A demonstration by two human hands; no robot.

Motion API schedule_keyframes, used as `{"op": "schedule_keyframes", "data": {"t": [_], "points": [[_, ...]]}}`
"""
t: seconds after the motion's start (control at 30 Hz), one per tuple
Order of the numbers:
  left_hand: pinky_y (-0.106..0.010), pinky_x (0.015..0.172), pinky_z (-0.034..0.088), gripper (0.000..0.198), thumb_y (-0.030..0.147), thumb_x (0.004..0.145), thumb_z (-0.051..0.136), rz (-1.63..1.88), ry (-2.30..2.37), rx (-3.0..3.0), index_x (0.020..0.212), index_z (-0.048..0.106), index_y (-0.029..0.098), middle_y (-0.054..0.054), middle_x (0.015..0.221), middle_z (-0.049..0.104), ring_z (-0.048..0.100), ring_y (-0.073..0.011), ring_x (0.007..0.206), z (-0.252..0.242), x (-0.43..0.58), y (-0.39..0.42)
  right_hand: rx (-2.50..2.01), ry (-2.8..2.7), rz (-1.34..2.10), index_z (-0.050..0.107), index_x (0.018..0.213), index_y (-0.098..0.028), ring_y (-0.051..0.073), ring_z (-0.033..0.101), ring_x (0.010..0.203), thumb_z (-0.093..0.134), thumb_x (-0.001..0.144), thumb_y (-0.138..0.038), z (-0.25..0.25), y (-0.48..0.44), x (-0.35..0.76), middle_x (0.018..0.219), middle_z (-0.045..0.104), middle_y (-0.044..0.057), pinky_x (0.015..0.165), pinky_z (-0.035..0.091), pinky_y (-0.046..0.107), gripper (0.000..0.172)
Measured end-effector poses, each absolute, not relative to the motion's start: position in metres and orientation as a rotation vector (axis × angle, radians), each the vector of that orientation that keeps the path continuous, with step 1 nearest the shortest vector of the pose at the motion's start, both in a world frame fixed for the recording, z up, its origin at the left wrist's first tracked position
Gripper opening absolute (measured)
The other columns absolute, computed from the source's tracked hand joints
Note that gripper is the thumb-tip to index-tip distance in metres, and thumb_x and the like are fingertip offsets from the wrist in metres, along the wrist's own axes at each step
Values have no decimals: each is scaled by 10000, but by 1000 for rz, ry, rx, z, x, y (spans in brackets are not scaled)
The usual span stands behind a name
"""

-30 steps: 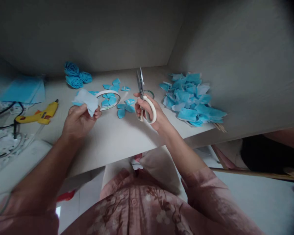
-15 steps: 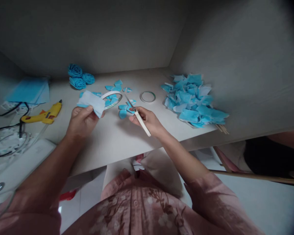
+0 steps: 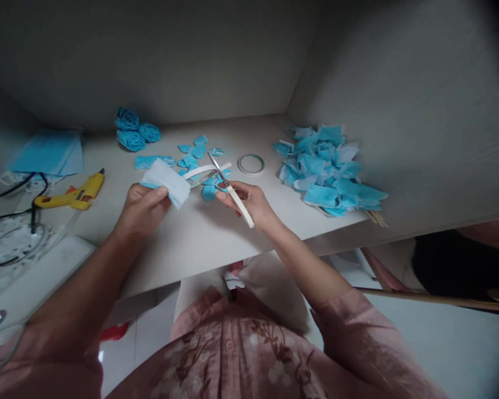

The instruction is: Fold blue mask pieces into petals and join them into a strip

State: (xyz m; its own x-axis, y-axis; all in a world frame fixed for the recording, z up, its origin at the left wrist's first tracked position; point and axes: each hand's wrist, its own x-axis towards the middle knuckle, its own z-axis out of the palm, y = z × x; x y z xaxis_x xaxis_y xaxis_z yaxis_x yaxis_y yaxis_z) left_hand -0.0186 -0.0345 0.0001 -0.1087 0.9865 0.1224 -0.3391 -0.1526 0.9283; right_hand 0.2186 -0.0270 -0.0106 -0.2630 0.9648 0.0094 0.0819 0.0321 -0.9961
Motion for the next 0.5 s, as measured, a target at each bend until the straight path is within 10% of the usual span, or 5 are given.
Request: {"op": "schedule_keyframes", "data": {"t": [0.37, 0.5], "points": [[-245, 604, 523, 294, 284, 591, 1006, 1587, 862, 933, 602, 741, 156, -45, 712, 749, 647, -153, 683, -9, -24, -23, -1349, -1412, 1061, 710, 1221, -190, 109, 415, 582, 832, 744, -676, -13, -27, 250, 662, 538, -73, 578, 332, 274, 692], [-249, 590, 457, 262, 181, 661, 931, 1657, 703, 876, 605, 675, 170, -16, 763, 758, 643, -143, 710, -5, -23, -19, -1510, -2030, 791, 702, 1264, -220, 165, 679, 782, 776, 848, -261, -7, -43, 283, 944, 788, 22, 719, 454, 277, 424]]}}
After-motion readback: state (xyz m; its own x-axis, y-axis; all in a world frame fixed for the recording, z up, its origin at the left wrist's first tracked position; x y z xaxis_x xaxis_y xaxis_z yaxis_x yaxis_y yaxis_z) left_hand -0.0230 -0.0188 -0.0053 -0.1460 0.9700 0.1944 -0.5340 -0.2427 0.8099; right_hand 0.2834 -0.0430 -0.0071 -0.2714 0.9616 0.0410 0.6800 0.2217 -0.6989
